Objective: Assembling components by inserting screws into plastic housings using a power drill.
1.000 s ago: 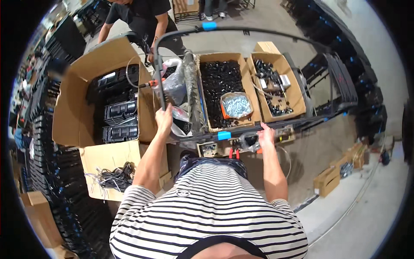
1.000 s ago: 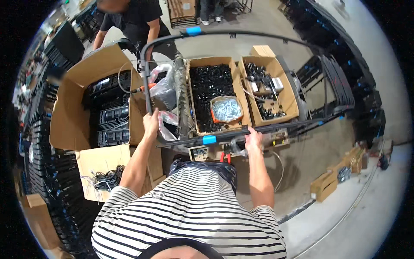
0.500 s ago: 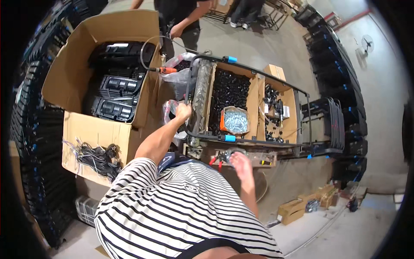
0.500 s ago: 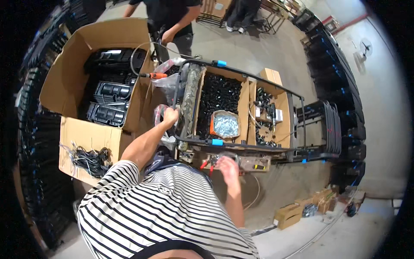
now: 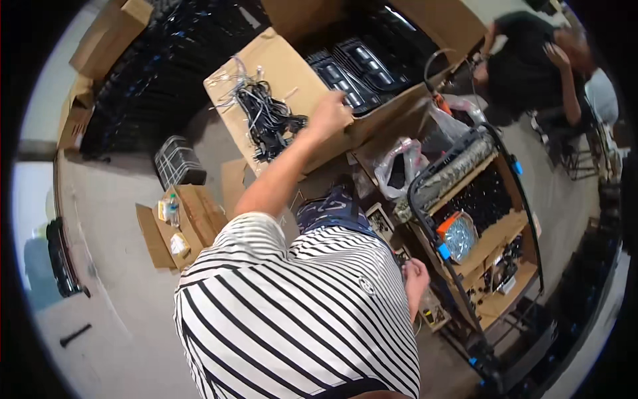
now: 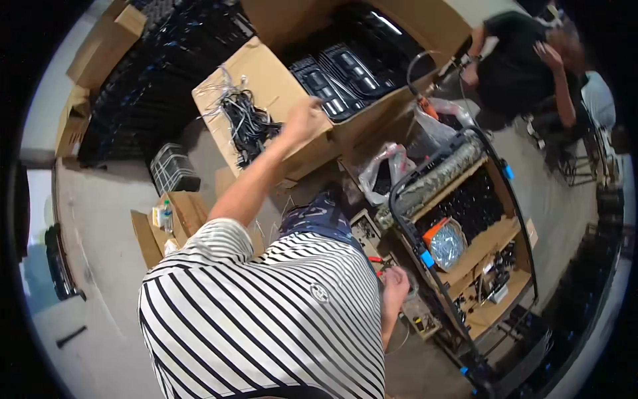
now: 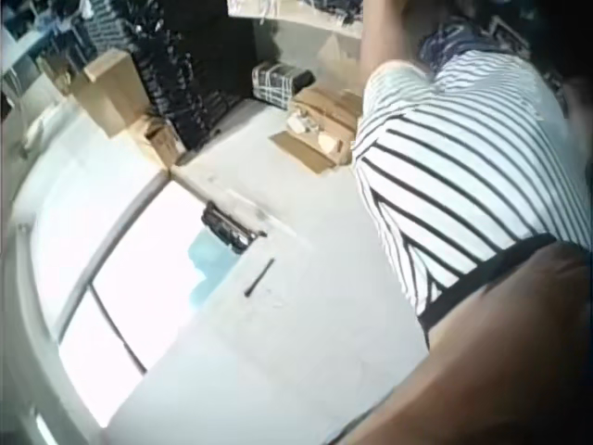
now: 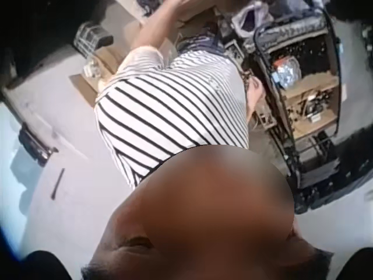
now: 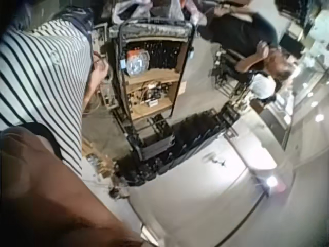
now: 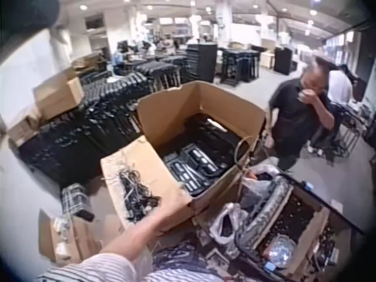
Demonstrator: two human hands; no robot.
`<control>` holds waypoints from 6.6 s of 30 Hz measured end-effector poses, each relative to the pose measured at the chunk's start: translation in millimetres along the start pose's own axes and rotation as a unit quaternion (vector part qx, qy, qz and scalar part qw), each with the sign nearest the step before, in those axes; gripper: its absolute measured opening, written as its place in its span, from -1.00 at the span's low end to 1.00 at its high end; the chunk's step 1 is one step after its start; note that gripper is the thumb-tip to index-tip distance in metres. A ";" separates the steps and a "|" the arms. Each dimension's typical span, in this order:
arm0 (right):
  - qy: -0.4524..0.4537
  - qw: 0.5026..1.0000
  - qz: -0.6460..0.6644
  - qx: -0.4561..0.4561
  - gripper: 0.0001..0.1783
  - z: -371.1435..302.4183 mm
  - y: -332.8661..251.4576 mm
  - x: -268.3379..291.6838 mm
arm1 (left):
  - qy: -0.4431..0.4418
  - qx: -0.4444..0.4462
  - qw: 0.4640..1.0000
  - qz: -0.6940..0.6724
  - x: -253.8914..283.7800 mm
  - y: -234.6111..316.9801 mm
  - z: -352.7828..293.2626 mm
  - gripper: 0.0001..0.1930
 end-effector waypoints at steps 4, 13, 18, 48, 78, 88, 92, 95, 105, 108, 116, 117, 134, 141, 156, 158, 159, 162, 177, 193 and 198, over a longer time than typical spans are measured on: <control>-0.089 0.983 -0.153 0.040 -0.67 2.7 -33.2 -39.3 | 0.137 0.147 0.960 0.195 139.9 -113.7 0.1 -0.54; -0.164 0.930 -0.304 0.123 -0.66 6.2 -98.5 -81.7 | 0.080 0.335 0.911 0.228 136.8 -178.3 -13.5 -0.65; -0.164 0.917 -0.322 0.167 -0.64 2.6 -107.0 -90.1 | 0.062 0.337 0.914 0.218 136.7 -174.8 -11.0 -0.68; -0.183 0.872 -0.252 0.378 -0.75 15.9 -300.1 -218.1 | -0.008 -0.013 0.849 -0.527 164.7 54.5 34.5 -0.64; -0.234 0.747 0.452 0.427 -0.74 -239.4 -190.8 -50.7 | -0.945 0.086 0.209 -0.237 -31.8 269.2 -413.6 -0.51; -0.073 0.560 0.715 0.412 -0.66 -239.0 -100.0 45.0 | -0.934 -0.114 0.270 -0.204 -57.6 306.7 -476.8 -0.59; 0.018 0.596 0.729 0.336 -0.68 -239.3 -43.9 91.3 | -0.934 -0.070 0.317 -0.151 -65.4 288.0 -491.4 -0.60; 0.257 0.539 0.752 0.278 -0.69 -253.8 20.4 154.1 | -0.928 -0.107 0.327 -0.142 -64.4 279.3 -504.9 -0.60; 0.466 0.499 0.689 0.244 -0.71 -309.9 75.6 232.8 | -0.791 -0.437 0.428 -0.015 -32.5 290.0 -499.2 -0.54; 0.401 0.588 0.623 0.326 -0.70 -312.2 17.7 205.3 | -0.706 -0.550 0.444 -0.022 -53.6 269.9 -478.3 -0.57; 0.240 0.790 0.433 0.361 -0.67 -312.2 -83.5 24.0 | -0.732 -0.287 0.564 -0.252 -35.7 333.7 -411.4 -0.65; 0.237 0.815 0.381 0.366 -0.66 -309.2 -86.0 12.8 | -0.727 -0.279 0.575 -0.252 -28.5 344.6 -410.2 -0.65; 0.367 0.857 0.113 0.345 -0.71 -327.8 -97.5 -22.5 | -0.728 -0.304 0.556 -0.261 -16.4 354.3 -414.2 -0.81; 0.395 0.826 0.024 0.402 -0.73 -323.3 -102.6 -24.4 | -0.748 -0.242 0.565 -0.249 -18.3 342.4 -414.2 -0.83; 0.116 0.940 0.220 0.235 -0.79 -183.0 -66.8 -58.8 | -0.707 -0.293 0.616 -0.187 -84.7 286.2 -342.3 -0.82; 0.130 0.943 0.185 0.243 -0.78 -158.0 -71.5 -53.5 | -0.725 -0.200 0.641 -0.154 -113.1 261.0 -326.0 -0.83; 0.122 0.963 0.128 0.204 -0.79 -143.8 -69.4 -52.2 | -0.731 -0.153 0.650 -0.137 -127.4 245.6 -316.9 -0.83; 0.107 0.987 0.016 0.117 -0.79 -102.0 -61.6 -54.9 | -0.768 -0.052 0.623 -0.143 -179.3 196.2 -299.8 -0.82; 0.229 0.938 0.260 -0.002 -0.64 69.2 -12.0 -92.9 | -0.564 -0.365 0.741 -0.024 -257.3 176.0 -164.7 -0.77; 0.200 0.909 0.364 0.027 -0.78 87.8 -1.9 -96.3 | -0.601 -0.417 0.679 0.060 -295.3 177.5 -178.0 -0.67; 0.282 0.917 0.283 0.027 -0.77 99.0 -6.0 -99.4 | -0.597 -0.447 0.665 0.031 -300.1 179.1 -177.6 -0.62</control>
Point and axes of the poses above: each hand's wrist, its own z-axis towards the middle knuckle, its own x-axis out of the back of the hand, y = z × x, the point moved 8 cm from there along z, towards the middle knuckle, and after that the axes turned 2 degrees about -y, right-handed, at the moved point
